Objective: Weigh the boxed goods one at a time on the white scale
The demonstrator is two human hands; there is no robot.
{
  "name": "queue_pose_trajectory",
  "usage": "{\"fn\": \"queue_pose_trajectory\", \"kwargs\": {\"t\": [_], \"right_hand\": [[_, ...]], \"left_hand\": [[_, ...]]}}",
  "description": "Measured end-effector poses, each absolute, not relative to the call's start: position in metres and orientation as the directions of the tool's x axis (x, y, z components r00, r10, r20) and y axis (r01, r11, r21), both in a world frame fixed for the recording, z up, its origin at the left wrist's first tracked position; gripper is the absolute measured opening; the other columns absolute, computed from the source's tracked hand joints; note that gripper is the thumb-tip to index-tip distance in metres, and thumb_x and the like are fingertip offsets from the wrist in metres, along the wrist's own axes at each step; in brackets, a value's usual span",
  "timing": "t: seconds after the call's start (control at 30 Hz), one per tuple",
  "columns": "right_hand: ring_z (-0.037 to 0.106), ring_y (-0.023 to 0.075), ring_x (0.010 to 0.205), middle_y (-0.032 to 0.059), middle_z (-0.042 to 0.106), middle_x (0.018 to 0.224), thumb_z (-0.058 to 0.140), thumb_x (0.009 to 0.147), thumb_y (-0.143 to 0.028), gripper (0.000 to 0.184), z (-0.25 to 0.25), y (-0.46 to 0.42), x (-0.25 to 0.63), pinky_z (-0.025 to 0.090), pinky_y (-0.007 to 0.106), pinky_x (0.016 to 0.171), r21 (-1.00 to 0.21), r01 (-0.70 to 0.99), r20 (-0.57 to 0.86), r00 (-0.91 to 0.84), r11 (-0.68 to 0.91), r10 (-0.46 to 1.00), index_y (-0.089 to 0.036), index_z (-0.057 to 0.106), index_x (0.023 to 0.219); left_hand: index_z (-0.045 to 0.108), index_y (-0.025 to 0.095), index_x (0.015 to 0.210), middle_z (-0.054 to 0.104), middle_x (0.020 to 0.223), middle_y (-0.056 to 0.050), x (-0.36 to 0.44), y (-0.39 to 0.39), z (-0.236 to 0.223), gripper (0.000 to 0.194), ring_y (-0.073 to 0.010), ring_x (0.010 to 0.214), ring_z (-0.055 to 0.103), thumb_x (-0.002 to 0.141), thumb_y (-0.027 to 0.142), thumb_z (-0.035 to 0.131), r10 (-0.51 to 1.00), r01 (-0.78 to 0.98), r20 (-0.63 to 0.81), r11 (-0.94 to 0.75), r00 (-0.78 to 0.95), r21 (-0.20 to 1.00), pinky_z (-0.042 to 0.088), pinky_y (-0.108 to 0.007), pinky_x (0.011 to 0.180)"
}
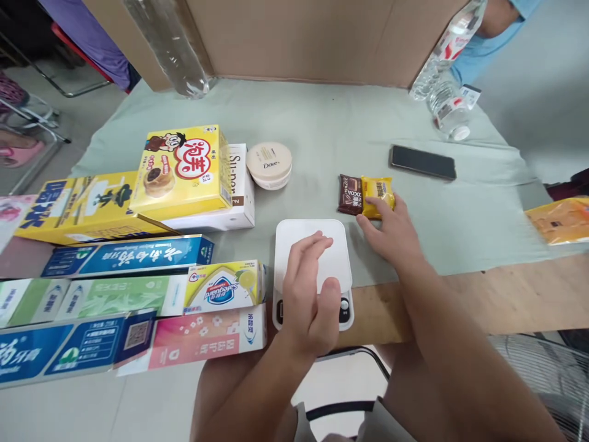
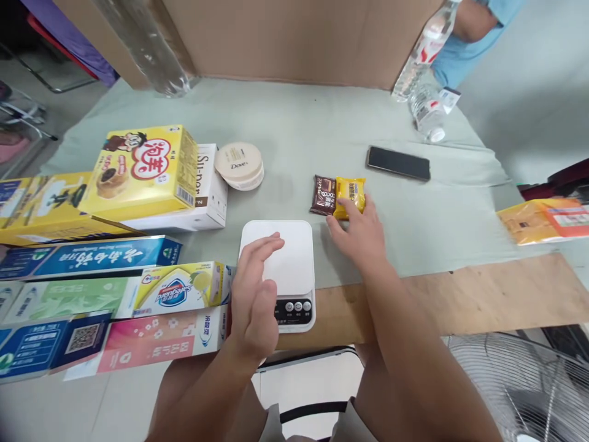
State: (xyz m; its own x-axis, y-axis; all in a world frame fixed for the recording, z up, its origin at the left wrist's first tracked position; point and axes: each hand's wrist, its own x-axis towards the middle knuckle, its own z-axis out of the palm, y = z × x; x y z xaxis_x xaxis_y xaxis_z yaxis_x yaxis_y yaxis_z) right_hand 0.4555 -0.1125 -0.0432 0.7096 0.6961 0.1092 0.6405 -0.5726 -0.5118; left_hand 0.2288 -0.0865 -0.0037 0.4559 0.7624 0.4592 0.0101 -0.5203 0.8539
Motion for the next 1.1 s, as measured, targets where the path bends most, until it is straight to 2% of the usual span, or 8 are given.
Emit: {"fn": "queue_pose_trajectory", "kwargs": {"t": [0.17, 0.33, 0.47, 0.6, 0.73, 0.9, 0.97, 1.1], "right_hand": [[0.061, 0.0366, 0.106, 0.017, 0.059, 0.123, 0.069, 0.077, -0.047, 0.029, -0.04, -0.119, 0.46, 0.051, 0.065, 0.098, -0.485, 0.583, 0.12, 0.783, -0.652, 0.611, -0.025, 0.064, 0.094], [0.057, 0.0296, 0.086, 0.0106, 0.06, 0.101, 0.065, 0.073, -0.035, 0.022, -0.038, -0.131, 0.476, 0.052, 0.057, 0.086, -0.494, 0.538, 0.146, 0.825, -0.682, 0.545, -0.027, 0.055, 0.091], [0.06, 0.0279, 0.09, 0.0081, 0.063, 0.101, 0.065, 0.076, -0.034, 0.024, -0.022, -0.138, 0.474, 0.053, 0.051, 0.086, -0.538, 0.57, 0.271, 0.814, -0.62, 0.513, -0.028, 0.049, 0.094], [0.068, 0.0273, 0.096, 0.0077, 0.07, 0.11, 0.068, 0.08, -0.036, 0.032, -0.002, -0.142, 0.441, 0.056, 0.046, 0.085, -0.548, 0.806, 0.487, 0.525, -0.224, 0.698, -0.029, 0.052, 0.107], [0.071, 0.0294, 0.11, 0.0095, 0.073, 0.118, 0.066, 0.085, -0.029, 0.032, 0.0, -0.143, 0.405, 0.056, 0.046, 0.089, -0.506, 0.857, 0.482, 0.188, 0.096, 0.856, -0.029, 0.054, 0.115], [0.064, 0.0349, 0.132, 0.0133, 0.069, 0.139, 0.065, 0.089, -0.035, 0.043, -0.01, -0.142, 0.397, 0.05, 0.054, 0.104, -0.511, 0.848, 0.335, 0.049, 0.138, 0.941, -0.028, 0.055, 0.13], [0.057, 0.0363, 0.142, 0.0152, 0.063, 0.149, 0.065, 0.09, -0.041, 0.045, -0.011, -0.142, 0.401, 0.045, 0.058, 0.113, -0.566, 0.818, 0.342, 0.12, 0.102, 0.932, -0.028, 0.055, 0.133], [0.061, 0.0346, 0.138, 0.0155, 0.065, 0.144, 0.06, 0.093, -0.044, 0.039, -0.012, -0.143, 0.408, 0.047, 0.059, 0.114, -0.654, 0.755, 0.378, 0.261, 0.057, 0.888, -0.027, 0.057, 0.128]], "left_hand": [[0.062, 0.015, 0.129, 0.066, 0.131, -0.017, 0.236, -0.086, -0.004, 0.037, -0.0277, 0.129, 0.066, 0.109, 0.038, 0.041, 0.751, 0.101, 0.458, -0.564, 0.476, 0.819, 0.055, -0.045, 0.108], [0.064, 0.017, 0.124, 0.067, 0.128, -0.015, 0.236, -0.085, -0.001, 0.033, -0.0268, 0.125, 0.067, 0.108, 0.037, 0.043, 0.748, 0.139, 0.491, -0.6, 0.446, 0.787, 0.056, -0.044, 0.106], [0.065, 0.019, 0.122, 0.067, 0.128, -0.015, 0.232, -0.083, 0.0, 0.032, -0.0285, 0.123, 0.067, 0.106, 0.036, 0.043, 0.755, 0.168, 0.502, -0.609, 0.421, 0.775, 0.056, -0.047, 0.105], [0.065, 0.02, 0.12, 0.068, 0.126, -0.013, 0.23, -0.078, 0.002, 0.028, -0.0286, 0.122, 0.067, 0.104, 0.033, 0.046, 0.777, 0.215, 0.508, -0.604, 0.371, 0.767, 0.056, -0.047, 0.106], [0.064, 0.019, 0.116, 0.065, 0.124, -0.014, 0.234, -0.075, 0.002, 0.023, -0.0264, 0.12, 0.066, 0.097, 0.026, 0.054, 0.795, 0.291, 0.538, -0.605, 0.282, 0.741, 0.056, -0.046, 0.107], [0.065, 0.017, 0.115, 0.063, 0.127, -0.015, 0.233, -0.078, 0.004, 0.025, -0.0272, 0.121, 0.066, 0.092, 0.023, 0.06, 0.821, 0.385, 0.499, -0.571, 0.276, 0.725, 0.057, -0.046, 0.105], [0.065, 0.018, 0.116, 0.063, 0.127, -0.015, 0.231, -0.078, 0.004, 0.026, -0.0274, 0.121, 0.066, 0.092, 0.023, 0.06, 0.83, 0.408, 0.483, -0.557, 0.277, 0.723, 0.058, -0.047, 0.104], [0.065, 0.019, 0.117, 0.064, 0.125, -0.014, 0.229, -0.076, 0.003, 0.026, -0.0263, 0.119, 0.067, 0.091, 0.022, 0.06, 0.841, 0.413, 0.469, -0.541, 0.269, 0.733, 0.059, -0.045, 0.103]]}}
